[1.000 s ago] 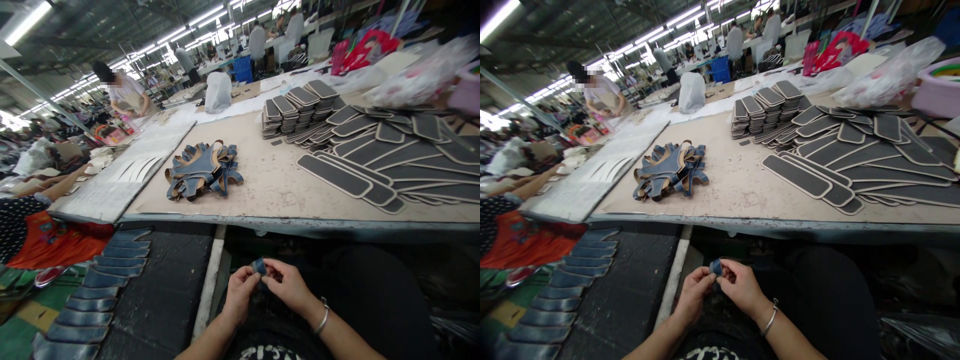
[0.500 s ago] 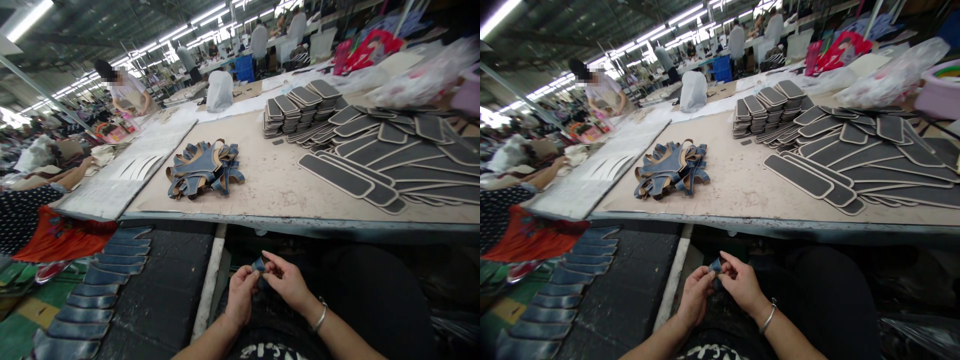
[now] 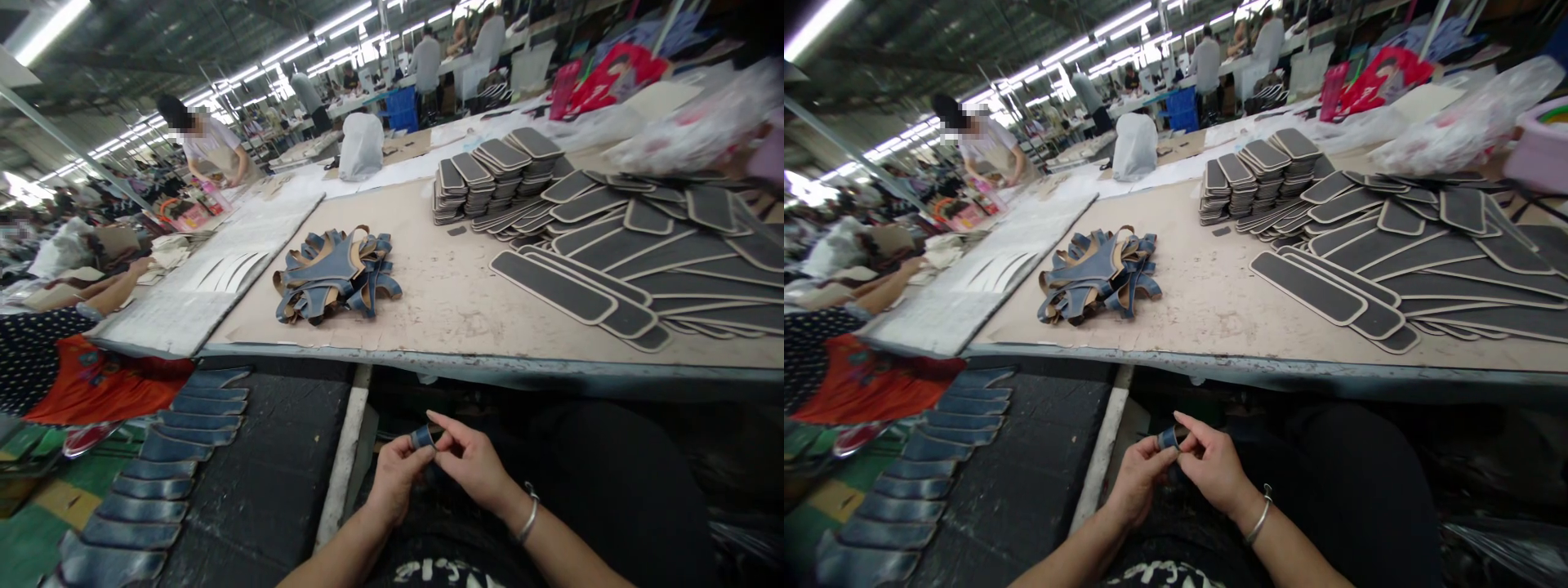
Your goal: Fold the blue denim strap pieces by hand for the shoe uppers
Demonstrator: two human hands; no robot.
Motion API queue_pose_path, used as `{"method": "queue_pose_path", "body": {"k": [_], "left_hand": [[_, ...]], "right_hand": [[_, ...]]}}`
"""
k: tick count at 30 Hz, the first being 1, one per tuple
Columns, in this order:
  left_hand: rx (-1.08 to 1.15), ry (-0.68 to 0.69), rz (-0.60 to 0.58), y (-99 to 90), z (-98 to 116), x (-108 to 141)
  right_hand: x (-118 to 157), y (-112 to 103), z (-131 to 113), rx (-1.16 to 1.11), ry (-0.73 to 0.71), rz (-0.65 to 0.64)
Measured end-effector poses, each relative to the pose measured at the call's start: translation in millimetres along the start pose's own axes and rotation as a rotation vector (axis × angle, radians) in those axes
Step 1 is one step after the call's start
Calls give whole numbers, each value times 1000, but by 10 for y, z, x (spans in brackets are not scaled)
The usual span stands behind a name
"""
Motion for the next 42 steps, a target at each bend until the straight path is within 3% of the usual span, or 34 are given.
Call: {"method": "queue_pose_path", "body": {"k": [6, 9, 13, 17, 25, 29, 37, 42], "left_hand": [[-8, 29, 18, 22, -11, 2], [-48, 61, 12, -25, -58, -30], [-316, 201, 57, -132, -69, -65], [-517, 263, 35, -125, -31, -48], [-285, 165, -41, -68, -80, -56], [-279, 125, -98, -105, -32, -52], [-409, 256, 0, -157, 63, -20], [-524, 284, -47, -157, 65, 21]], "right_hand": [[71, 46, 18, 140, -128, -20], [78, 60, 22, 64, -96, -50], [57, 56, 29, -143, 10, -160], [31, 31, 39, -63, 2, -99], [14, 88, 76, -154, 28, -20], [19, 74, 56, -206, 49, 9], [6, 23, 102, -247, 279, -183], [33, 53, 38, -27, 69, -259]]}}
Point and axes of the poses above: each hand's wrist, its own x-axis away from the middle knuckle, its own y-axis out of the palm, z = x × y, the point moved 2 cm from there along -x, towards the middle knuckle, and after that the axes turned 6 degrees about y, right-handed, at the moved point
